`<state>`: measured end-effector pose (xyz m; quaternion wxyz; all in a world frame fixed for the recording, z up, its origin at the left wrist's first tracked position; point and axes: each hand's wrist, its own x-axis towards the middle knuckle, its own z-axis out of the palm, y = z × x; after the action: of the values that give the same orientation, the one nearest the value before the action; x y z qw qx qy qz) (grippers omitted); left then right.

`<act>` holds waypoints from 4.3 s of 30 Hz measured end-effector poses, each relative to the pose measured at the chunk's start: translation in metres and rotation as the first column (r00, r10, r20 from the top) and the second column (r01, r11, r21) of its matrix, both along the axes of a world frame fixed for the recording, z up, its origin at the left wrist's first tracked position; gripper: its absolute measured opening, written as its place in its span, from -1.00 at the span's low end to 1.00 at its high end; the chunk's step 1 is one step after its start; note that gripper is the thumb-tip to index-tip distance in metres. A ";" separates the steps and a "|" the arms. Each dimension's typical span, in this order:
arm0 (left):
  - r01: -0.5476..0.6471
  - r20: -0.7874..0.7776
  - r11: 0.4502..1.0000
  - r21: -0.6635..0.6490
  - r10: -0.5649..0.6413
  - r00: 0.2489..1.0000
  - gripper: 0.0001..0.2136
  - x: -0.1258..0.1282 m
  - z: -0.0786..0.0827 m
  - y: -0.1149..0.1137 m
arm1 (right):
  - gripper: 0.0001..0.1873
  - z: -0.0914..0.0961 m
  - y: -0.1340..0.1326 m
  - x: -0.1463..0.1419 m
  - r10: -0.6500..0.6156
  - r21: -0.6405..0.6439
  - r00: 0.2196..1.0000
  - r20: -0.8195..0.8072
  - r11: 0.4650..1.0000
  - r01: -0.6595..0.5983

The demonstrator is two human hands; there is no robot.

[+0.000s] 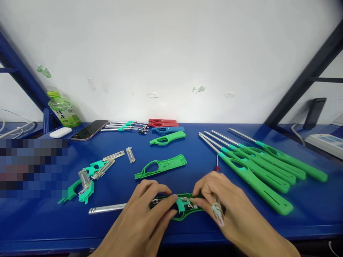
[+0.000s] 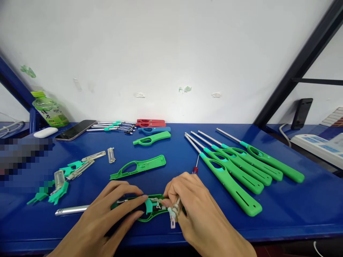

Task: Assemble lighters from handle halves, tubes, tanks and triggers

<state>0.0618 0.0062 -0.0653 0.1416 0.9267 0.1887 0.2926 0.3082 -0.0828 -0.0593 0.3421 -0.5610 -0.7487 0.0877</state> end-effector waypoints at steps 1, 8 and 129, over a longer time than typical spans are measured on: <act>0.006 0.012 1.000 0.000 -0.006 1.000 -0.66 0.001 0.000 0.000 | -0.68 0.000 0.000 0.000 0.009 -0.008 1.000 -0.006 1.000 -0.009; 0.025 0.046 0.999 0.037 -0.026 0.999 -0.72 0.002 0.000 0.001 | -0.68 -0.004 0.003 0.000 0.073 -0.052 0.997 -0.028 0.996 -0.074; 0.060 0.184 0.984 0.168 -0.091 0.979 -0.81 0.035 0.004 0.002 | -0.89 -0.001 -0.008 0.005 0.016 0.023 0.993 0.114 1.000 -0.019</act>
<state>0.0971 0.0079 -0.0608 0.0947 0.9092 0.1145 0.3888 0.3134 -0.0905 -0.0598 0.3047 -0.5544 -0.7728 0.0498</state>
